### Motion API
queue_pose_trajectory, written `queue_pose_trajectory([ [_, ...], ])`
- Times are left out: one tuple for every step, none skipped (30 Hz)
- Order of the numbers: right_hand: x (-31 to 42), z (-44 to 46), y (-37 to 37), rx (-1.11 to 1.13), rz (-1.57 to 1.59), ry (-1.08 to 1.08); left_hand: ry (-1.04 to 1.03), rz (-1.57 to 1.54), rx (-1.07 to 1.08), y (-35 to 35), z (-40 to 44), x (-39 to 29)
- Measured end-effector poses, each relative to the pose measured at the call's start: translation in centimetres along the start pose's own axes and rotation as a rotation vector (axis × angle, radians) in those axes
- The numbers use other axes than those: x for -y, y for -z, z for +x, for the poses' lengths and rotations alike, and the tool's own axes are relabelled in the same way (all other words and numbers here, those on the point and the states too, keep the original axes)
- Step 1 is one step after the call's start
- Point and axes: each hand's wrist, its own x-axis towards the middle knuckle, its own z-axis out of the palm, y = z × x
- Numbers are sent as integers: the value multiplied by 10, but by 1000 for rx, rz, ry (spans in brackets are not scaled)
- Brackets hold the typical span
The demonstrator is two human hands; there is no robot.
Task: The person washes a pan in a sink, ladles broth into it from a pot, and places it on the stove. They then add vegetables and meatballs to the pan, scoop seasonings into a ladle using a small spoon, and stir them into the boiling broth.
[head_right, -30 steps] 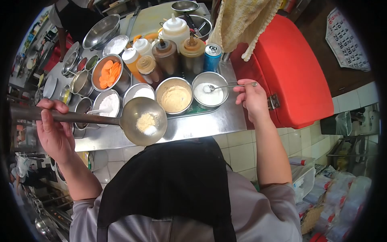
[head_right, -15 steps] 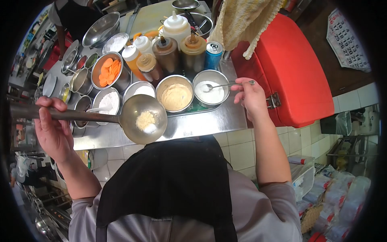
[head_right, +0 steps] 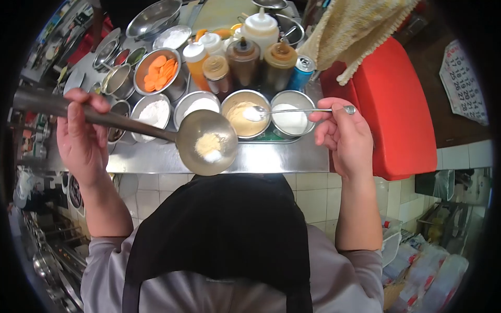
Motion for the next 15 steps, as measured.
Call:
queue_pose_trajectory([
  [4, -2, -12, 36, 6, 3, -4, -40, 29, -1, 1, 0],
  [5, -3, -22, 70, 12, 7, -13, -40, 36, 0, 2, 0],
  [1, -2, -30, 81, -53, 30, -20, -41, 45, 0, 2, 1],
  [-4, 0, -38, 89, -118, 53, -28, -44, 57, 0, 2, 0],
  [-7, 1, -41, 94, -183, 78, -25, -37, 43, 0, 2, -1],
  [-9, 2, -40, 51, -211, 125, -23, -31, 33, 2, 0, -2],
  [-8, 4, -37, 10, -240, 175, -24, -24, 20, 4, 0, -2],
  [-7, 7, -33, -28, -269, 227, -27, -16, 5, 7, -1, -3],
  [-10, 13, -26, -17, -205, 231, -24, 1, -19, 8, -3, -5],
  [-17, 19, -25, 7, -232, 202, -23, 16, -38, 10, -5, -7],
  [-26, 24, -23, 27, -258, 176, -24, 29, -54, 10, -6, -10],
  [-34, 29, -21, 41, -283, 150, -31, 17, -43, 14, -7, -11],
  [-41, 30, -27, 53, -319, 120, -38, 6, -30, 19, -8, -12],
  [-52, 34, -32, 69, -346, 63, -43, -5, -18, 23, -9, -13],
  [-59, 36, -39, 72, -394, 30, -42, 2, -32, 24, -10, -14],
])
